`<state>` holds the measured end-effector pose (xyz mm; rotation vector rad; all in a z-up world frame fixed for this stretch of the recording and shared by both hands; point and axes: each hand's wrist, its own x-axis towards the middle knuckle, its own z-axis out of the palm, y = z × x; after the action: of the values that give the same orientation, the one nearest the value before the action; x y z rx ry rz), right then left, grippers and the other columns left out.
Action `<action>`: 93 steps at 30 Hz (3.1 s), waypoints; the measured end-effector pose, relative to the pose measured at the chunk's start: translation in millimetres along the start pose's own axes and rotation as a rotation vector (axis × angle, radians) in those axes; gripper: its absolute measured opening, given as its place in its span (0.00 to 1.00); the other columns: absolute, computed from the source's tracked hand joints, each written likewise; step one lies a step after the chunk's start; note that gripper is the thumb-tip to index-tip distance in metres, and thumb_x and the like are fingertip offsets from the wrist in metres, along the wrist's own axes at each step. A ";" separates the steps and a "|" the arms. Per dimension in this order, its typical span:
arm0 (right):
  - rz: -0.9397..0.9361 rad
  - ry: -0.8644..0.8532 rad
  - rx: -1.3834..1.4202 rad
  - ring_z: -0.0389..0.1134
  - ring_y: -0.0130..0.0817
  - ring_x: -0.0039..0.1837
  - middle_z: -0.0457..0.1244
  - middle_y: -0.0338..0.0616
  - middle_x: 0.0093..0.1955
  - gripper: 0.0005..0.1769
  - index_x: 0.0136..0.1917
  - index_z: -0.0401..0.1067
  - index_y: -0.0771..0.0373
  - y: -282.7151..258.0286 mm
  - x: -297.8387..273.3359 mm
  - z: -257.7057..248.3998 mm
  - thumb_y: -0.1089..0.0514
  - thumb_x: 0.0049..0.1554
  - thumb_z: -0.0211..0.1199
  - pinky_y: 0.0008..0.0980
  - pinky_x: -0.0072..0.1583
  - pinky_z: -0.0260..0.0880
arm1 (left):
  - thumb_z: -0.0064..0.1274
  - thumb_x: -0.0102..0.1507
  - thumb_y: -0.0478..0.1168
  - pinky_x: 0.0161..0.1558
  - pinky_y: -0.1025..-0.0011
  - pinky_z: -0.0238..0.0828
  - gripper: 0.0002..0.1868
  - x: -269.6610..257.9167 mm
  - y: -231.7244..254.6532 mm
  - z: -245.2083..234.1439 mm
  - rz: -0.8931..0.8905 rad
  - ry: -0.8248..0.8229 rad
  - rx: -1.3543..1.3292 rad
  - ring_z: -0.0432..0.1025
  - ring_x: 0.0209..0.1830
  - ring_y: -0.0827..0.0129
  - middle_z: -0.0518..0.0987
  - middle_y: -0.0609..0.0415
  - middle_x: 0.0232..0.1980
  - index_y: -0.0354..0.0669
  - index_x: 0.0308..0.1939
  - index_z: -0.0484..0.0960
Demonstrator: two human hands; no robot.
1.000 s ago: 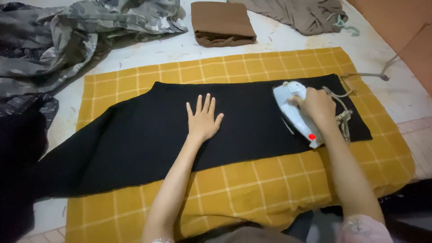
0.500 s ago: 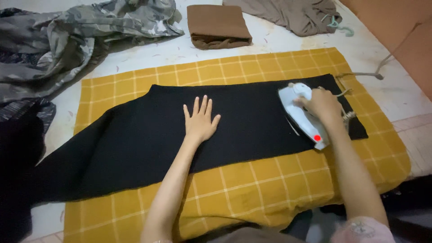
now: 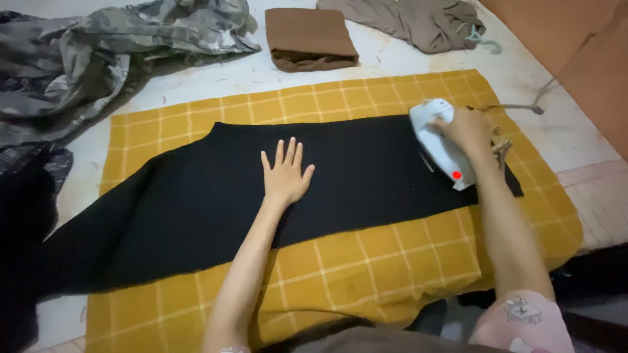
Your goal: Ironing a pair of black pants on a flat surface.
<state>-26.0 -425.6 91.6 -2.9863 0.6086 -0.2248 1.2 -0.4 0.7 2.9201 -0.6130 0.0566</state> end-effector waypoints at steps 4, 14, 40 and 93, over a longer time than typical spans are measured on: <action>-0.017 -0.134 0.071 0.75 0.58 0.42 0.71 0.61 0.41 0.40 0.51 0.77 0.67 -44.8 -66.9 -30.9 0.26 0.52 0.65 0.52 0.45 0.75 | 0.29 0.70 0.62 0.74 0.35 0.27 0.39 -1.5 -1.6 2.3 0.008 0.053 0.008 0.36 0.84 0.55 0.47 0.51 0.83 0.46 0.79 0.53; -0.153 -0.210 -0.056 0.76 0.49 0.36 0.70 0.54 0.33 0.39 0.46 0.75 0.65 -104.8 -152.4 -50.2 0.24 0.52 0.62 0.44 0.38 0.76 | 0.30 0.73 0.60 0.73 0.30 0.33 0.39 -22.2 21.6 -9.1 0.050 0.195 0.049 0.41 0.83 0.48 0.51 0.42 0.83 0.39 0.80 0.56; -0.027 -0.123 0.034 0.73 0.50 0.36 0.70 0.59 0.36 0.39 0.47 0.77 0.68 -60.4 -95.1 -23.9 0.26 0.51 0.67 0.45 0.36 0.72 | 0.29 0.69 0.65 0.66 0.18 0.25 0.40 -42.0 47.7 -20.5 0.110 -0.141 -0.029 0.35 0.83 0.52 0.44 0.52 0.83 0.47 0.79 0.52; -0.406 -0.193 -0.022 0.74 0.48 0.35 0.69 0.53 0.32 0.35 0.47 0.75 0.65 -143.2 -178.9 -52.4 0.28 0.52 0.65 0.44 0.36 0.74 | 0.35 0.71 0.51 0.73 0.32 0.31 0.33 -63.1 -15.7 -13.7 -0.015 0.049 -0.047 0.44 0.82 0.50 0.55 0.42 0.80 0.36 0.76 0.58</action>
<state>-142.5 -226.5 136.8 -3.0704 -0.0180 0.0473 -50.3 41.0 7.6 2.8682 -0.5760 0.1103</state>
